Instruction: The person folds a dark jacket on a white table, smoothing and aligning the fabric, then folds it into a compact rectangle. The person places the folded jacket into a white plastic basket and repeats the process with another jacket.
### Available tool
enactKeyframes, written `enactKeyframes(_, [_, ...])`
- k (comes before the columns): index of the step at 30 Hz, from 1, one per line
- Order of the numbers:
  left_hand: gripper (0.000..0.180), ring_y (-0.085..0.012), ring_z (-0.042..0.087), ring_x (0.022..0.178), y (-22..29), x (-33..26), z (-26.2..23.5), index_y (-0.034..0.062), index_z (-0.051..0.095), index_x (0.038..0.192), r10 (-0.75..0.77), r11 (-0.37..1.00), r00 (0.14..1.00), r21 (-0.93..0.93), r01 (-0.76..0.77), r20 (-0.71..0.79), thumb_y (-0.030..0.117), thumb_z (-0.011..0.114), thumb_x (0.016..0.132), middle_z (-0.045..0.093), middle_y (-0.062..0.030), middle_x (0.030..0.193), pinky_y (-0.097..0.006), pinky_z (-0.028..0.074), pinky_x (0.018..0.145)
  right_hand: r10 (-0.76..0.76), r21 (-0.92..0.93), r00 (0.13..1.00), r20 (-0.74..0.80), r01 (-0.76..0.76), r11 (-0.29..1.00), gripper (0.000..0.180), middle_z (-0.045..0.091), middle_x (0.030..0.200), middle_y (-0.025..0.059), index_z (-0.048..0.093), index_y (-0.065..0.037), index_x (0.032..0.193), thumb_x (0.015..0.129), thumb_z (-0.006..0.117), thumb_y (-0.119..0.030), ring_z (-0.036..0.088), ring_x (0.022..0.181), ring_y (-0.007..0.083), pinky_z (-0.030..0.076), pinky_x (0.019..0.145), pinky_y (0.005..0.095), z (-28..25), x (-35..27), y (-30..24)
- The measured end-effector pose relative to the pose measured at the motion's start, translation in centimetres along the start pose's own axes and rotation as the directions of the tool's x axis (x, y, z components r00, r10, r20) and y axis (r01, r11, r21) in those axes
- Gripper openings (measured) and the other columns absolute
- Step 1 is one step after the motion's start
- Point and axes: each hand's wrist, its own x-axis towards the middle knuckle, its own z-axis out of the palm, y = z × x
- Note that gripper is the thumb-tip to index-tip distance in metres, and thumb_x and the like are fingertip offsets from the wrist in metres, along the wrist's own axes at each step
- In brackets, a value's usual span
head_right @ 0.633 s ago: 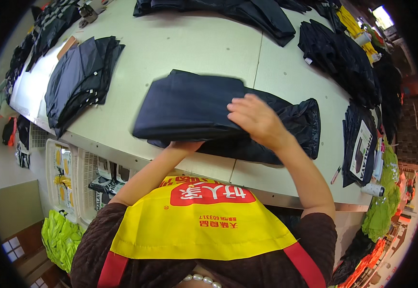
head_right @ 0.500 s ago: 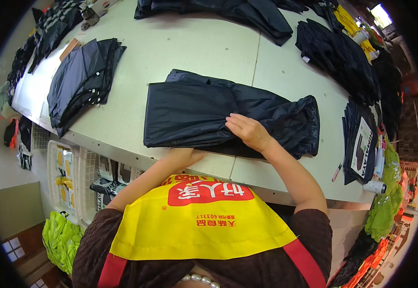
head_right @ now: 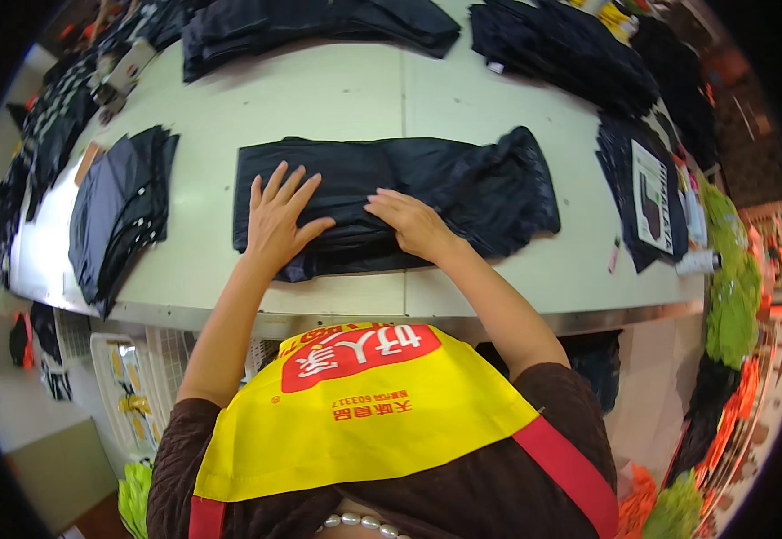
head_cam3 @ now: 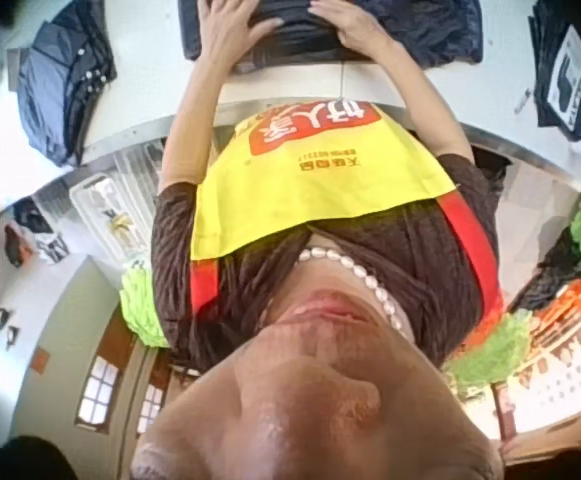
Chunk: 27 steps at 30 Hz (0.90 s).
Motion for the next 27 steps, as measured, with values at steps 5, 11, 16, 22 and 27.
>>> enactKeyframes(5, [0.093, -0.0329, 0.025, 0.135, -2.9, -1.0, 5.9, 0.0186, 0.036, 0.141, -0.02, 0.981, 0.979, 0.192, -0.02, 0.202, 0.074, 0.053, 0.068, 0.034, -0.0163, 0.143, -0.062, 0.015, 0.104, 0.457, -0.192, 0.706, -0.541, -0.632, 0.751, 0.036, 0.058, 0.102, 0.0168, 0.057, -0.002, 0.103, 0.067, 0.054, -0.006, 0.055, 0.095, 0.0362, 0.044, 0.081, 0.0465, -5.4, -4.1, 6.8])
enactKeyframes(11, [0.095, -0.0354, 0.021, 0.137, -2.8, -0.3, 6.3, 0.0199, 0.032, 0.143, -0.016, 0.988, 0.963, 0.155, -0.026, 0.269, 0.076, 0.052, 0.069, 0.029, -0.0179, 0.146, -0.063, 0.013, 0.104, 0.995, 0.602, -0.064, 0.079, -0.793, -0.099, 0.058, 0.063, 0.109, 0.0138, 0.054, 0.005, 0.116, 0.071, 0.075, -0.027, 0.062, 0.097, 0.027, 0.049, 0.084, 0.0353, -8.9, -18.0, 17.7])
enactKeyframes(16, [0.096, -0.0359, 0.023, 0.136, -3.0, -0.9, 6.2, 0.0192, 0.033, 0.142, -0.03, 0.99, 0.967, 0.138, -0.005, 0.252, 0.076, 0.052, 0.068, 0.03, -0.0182, 0.145, -0.064, 0.013, 0.103, 0.952, 0.984, 0.275, 0.134, -0.147, -0.096, 0.04, 0.066, 0.101, 0.0134, 0.058, 0.004, 0.111, 0.077, 0.067, -0.016, 0.065, 0.085, 0.0243, 0.052, 0.081, 0.0346, -15.8, -8.7, 10.8])
enactKeyframes(22, [0.095, -0.0342, 0.023, 0.136, -2.2, -0.6, 7.3, 0.0179, 0.036, 0.141, -0.094, 0.991, 0.974, 0.115, 0.072, 0.205, 0.075, 0.054, 0.067, 0.033, -0.0161, 0.144, -0.067, 0.01, 0.102, 0.685, 0.659, 0.72, -0.113, -0.462, 0.594, 0.051, 0.061, 0.106, 0.0187, 0.057, 0.005, 0.108, 0.064, 0.073, -0.015, 0.061, 0.097, 0.0285, 0.048, 0.087, 0.0337, -6.9, 10.5, -8.8])
enactKeyframes(27, [0.077, -0.0308, 0.031, 0.131, -1.3, -1.3, 9.2, 0.015, 0.041, 0.137, -0.106, 0.992, 0.986, 0.076, 0.096, 0.127, 0.057, 0.056, 0.075, 0.038, -0.0157, 0.14, -0.051, 0.022, 0.102, 0.432, -0.178, 0.891, 0.142, -0.406, 0.896, 0.05, 0.05, 0.118, 0.0264, 0.052, -0.003, 0.103, 0.064, 0.074, -0.024, 0.039, 0.121, 0.0467, 0.032, 0.096, 0.0593, 10.6, 15.4, -16.5])
